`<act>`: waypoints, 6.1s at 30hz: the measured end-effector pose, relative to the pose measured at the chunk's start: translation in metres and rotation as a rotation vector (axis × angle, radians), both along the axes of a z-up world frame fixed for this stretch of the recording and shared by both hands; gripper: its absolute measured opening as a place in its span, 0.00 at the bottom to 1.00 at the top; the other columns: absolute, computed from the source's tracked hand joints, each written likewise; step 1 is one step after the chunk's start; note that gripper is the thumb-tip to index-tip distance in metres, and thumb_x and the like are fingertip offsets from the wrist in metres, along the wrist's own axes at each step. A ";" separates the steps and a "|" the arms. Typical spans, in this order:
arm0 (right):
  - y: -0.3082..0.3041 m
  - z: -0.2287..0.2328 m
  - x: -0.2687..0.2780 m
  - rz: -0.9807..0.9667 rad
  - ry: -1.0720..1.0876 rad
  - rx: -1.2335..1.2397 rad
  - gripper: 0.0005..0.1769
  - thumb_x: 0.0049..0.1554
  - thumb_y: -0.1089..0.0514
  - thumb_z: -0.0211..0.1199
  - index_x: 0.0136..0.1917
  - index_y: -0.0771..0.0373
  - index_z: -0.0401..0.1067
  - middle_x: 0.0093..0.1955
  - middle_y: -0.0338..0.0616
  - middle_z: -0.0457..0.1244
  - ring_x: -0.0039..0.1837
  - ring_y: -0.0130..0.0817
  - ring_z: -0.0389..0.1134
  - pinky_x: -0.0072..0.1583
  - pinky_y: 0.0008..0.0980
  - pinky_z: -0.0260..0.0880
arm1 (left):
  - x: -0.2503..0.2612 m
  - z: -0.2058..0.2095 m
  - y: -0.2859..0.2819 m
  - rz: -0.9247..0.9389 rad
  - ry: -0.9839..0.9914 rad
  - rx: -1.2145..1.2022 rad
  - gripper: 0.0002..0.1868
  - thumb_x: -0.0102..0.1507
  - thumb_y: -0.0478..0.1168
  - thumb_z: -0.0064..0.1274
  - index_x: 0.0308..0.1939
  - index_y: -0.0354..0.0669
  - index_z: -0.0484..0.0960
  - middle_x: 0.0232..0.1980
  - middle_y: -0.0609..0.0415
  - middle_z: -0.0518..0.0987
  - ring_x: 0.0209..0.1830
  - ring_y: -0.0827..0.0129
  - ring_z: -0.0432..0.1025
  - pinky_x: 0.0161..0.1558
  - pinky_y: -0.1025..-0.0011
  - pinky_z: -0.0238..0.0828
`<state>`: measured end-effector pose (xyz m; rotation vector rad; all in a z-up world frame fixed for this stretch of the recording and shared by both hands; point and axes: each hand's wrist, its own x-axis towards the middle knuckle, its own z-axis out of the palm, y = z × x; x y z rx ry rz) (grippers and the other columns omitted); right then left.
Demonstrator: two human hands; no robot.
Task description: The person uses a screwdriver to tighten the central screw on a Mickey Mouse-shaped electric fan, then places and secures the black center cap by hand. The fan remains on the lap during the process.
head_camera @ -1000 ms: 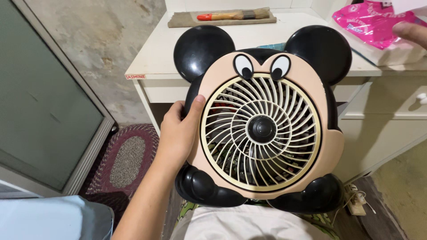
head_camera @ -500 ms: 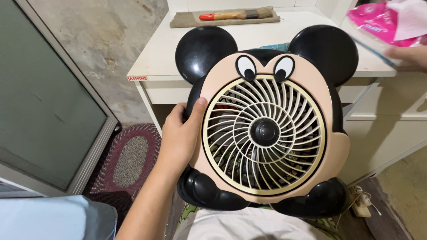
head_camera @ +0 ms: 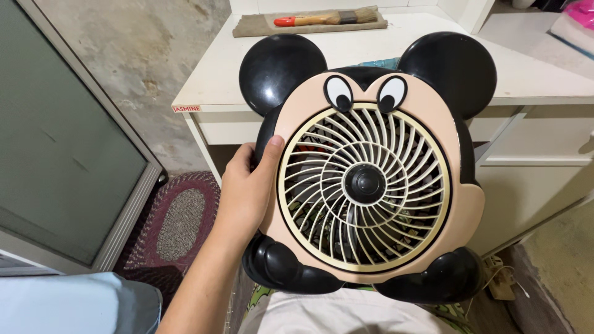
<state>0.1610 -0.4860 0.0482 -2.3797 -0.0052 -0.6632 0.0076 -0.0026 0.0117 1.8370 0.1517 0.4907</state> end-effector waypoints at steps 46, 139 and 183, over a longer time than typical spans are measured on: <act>0.256 -0.036 -0.192 0.268 -0.367 -0.213 0.32 0.68 0.47 0.49 0.79 0.65 0.59 0.84 0.65 0.44 0.86 0.59 0.39 0.79 0.55 0.33 | -0.053 -0.002 -0.050 -0.019 -0.504 0.700 0.37 0.71 0.52 0.45 0.79 0.38 0.56 0.83 0.33 0.48 0.84 0.39 0.43 0.76 0.41 0.34; -0.004 0.128 -0.124 0.017 -0.733 0.333 0.22 0.67 0.49 0.58 0.64 0.70 0.68 0.53 0.40 0.68 0.51 0.23 0.69 0.54 0.24 0.73 | 0.182 0.152 -0.227 -0.585 -0.936 -0.149 0.29 0.74 0.50 0.48 0.69 0.28 0.68 0.63 0.41 0.79 0.63 0.60 0.75 0.66 0.66 0.70; 0.010 0.078 -0.021 -0.001 -0.913 0.215 0.23 0.72 0.49 0.57 0.70 0.69 0.65 0.63 0.46 0.65 0.64 0.33 0.67 0.67 0.32 0.68 | 0.244 0.116 -0.214 -0.263 -1.045 0.111 0.30 0.78 0.52 0.37 0.72 0.28 0.61 0.67 0.35 0.70 0.70 0.45 0.66 0.73 0.56 0.58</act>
